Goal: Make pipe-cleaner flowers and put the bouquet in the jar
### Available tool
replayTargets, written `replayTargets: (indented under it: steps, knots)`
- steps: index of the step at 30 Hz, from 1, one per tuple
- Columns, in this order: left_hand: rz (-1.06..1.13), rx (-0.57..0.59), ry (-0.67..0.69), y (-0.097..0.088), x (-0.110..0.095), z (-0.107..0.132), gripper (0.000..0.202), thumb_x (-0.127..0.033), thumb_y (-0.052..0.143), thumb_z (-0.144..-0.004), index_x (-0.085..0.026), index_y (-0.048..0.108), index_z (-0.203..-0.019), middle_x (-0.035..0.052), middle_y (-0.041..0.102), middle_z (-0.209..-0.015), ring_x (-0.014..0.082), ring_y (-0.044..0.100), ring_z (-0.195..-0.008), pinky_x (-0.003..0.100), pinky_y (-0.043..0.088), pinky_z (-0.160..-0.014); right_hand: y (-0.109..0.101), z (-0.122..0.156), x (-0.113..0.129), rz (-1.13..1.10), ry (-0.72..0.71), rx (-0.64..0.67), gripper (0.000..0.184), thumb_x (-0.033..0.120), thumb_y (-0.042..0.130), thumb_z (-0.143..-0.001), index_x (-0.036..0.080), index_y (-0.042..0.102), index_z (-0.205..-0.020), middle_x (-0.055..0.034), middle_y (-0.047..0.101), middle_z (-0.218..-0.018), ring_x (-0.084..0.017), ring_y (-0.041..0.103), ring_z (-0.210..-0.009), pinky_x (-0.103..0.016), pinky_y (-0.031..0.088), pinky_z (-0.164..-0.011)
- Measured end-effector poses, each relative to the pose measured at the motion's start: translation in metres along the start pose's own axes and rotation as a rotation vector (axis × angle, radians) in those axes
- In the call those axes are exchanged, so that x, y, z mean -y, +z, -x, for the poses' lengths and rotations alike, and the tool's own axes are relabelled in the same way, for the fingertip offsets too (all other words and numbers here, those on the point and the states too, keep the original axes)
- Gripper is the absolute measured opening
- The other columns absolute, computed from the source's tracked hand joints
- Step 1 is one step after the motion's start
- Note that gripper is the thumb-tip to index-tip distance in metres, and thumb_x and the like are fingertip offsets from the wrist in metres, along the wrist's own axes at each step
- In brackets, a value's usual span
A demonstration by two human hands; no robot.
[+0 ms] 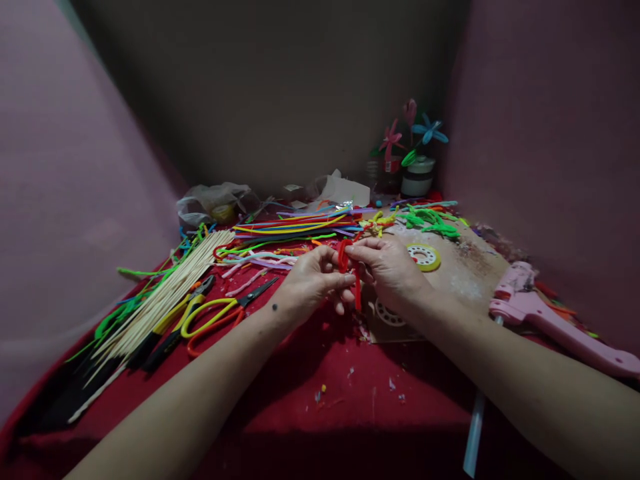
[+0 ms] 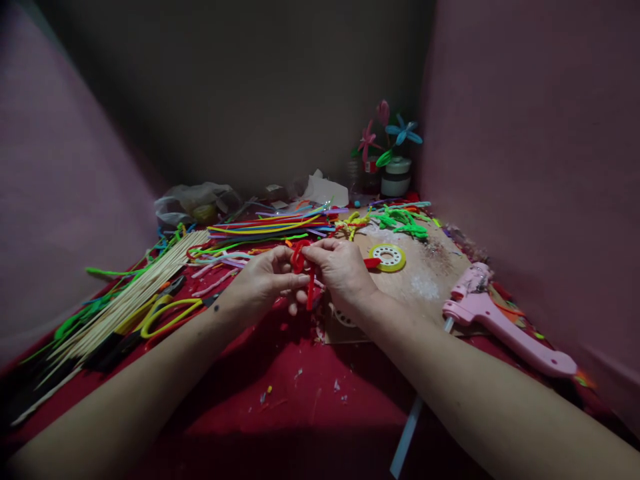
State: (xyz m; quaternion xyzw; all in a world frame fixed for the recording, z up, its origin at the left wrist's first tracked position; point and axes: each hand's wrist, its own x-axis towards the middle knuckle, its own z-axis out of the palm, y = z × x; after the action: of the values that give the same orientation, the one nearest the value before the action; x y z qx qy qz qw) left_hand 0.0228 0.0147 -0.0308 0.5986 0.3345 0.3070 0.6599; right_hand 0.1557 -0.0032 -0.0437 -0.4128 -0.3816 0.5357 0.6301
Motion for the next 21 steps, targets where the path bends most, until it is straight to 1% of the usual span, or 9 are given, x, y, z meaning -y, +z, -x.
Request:
replayTargets:
  steps: [3, 7, 11, 13, 16, 19, 21]
  knots:
    - [-0.067, 0.037, -0.019, -0.002, -0.001, 0.000, 0.025, -0.013, 0.067, -0.065, -0.016, 0.043, -0.072, -0.0037, 0.055, -0.048, 0.0128, 0.057, -0.043, 0.021, 0.047, -0.037, 0.000, 0.000, 0.001, 0.011, -0.052, -0.027, 0.017, 0.020, 0.064, -0.061, 0.014, 0.053, -0.050, 0.0046, 0.047, -0.042, -0.004, 0.034, -0.037, -0.019, 0.021, -0.036]
    - [-0.089, 0.084, -0.045, -0.007, -0.005, 0.000, 0.024, -0.015, 0.067, -0.066, -0.015, 0.047, -0.078, -0.0025, 0.058, -0.052, 0.0121, 0.059, -0.045, 0.021, 0.048, -0.041, -0.001, -0.001, 0.002, -0.002, -0.045, -0.034, 0.015, 0.020, 0.064, -0.060, 0.014, 0.054, -0.051, 0.0046, 0.047, -0.042, -0.004, 0.033, -0.037, -0.020, 0.021, -0.037]
    - [-0.080, 0.091, 0.006, -0.008, -0.007, 0.002, 0.021, -0.028, 0.064, -0.073, -0.015, 0.050, -0.083, -0.0008, 0.061, -0.062, 0.0130, 0.062, -0.050, 0.023, 0.051, -0.044, -0.003, -0.003, 0.002, -0.011, -0.054, -0.028, 0.016, 0.021, 0.064, -0.061, 0.014, 0.053, -0.052, 0.0051, 0.046, -0.042, -0.004, 0.032, -0.036, -0.020, 0.020, -0.036]
    - [-0.083, 0.072, 0.010, -0.008, -0.008, 0.003, 0.021, -0.032, 0.062, -0.075, -0.016, 0.050, -0.081, -0.0013, 0.060, -0.058, 0.0128, 0.060, -0.046, 0.022, 0.049, -0.042, -0.004, -0.004, 0.001, -0.014, -0.045, -0.019, 0.017, 0.021, 0.064, -0.062, 0.014, 0.053, -0.052, 0.0051, 0.047, -0.042, -0.004, 0.033, -0.036, -0.020, 0.021, -0.036]
    - [-0.112, 0.003, -0.002, -0.007, -0.008, 0.003, 0.020, -0.029, 0.062, -0.074, -0.015, 0.048, -0.075, -0.0027, 0.056, -0.050, 0.0119, 0.056, -0.040, 0.022, 0.046, -0.037, -0.003, -0.004, 0.000, -0.031, 0.003, 0.014, 0.016, 0.024, 0.065, -0.063, 0.015, 0.054, -0.056, 0.0044, 0.050, -0.046, -0.005, 0.038, -0.037, -0.020, 0.026, -0.036]
    - [-0.121, -0.059, 0.042, -0.009, -0.010, 0.001, 0.019, -0.027, 0.062, -0.073, -0.015, 0.048, -0.074, -0.0030, 0.056, -0.050, 0.0119, 0.056, -0.039, 0.022, 0.046, -0.037, -0.002, -0.003, -0.001, -0.053, 0.048, 0.074, 0.015, 0.027, 0.066, -0.063, 0.015, 0.056, -0.065, 0.0027, 0.056, -0.054, -0.007, 0.046, -0.040, -0.021, 0.033, -0.039]
    - [-0.121, -0.091, 0.088, -0.012, -0.012, 0.000, 0.020, -0.026, 0.063, -0.072, -0.014, 0.048, -0.074, -0.0022, 0.058, -0.052, 0.0119, 0.056, -0.039, 0.022, 0.046, -0.038, -0.002, -0.002, -0.001, -0.018, 0.056, 0.148, 0.016, 0.027, 0.067, -0.063, 0.015, 0.058, -0.067, 0.0011, 0.058, -0.056, -0.008, 0.048, -0.043, -0.022, 0.034, -0.041]
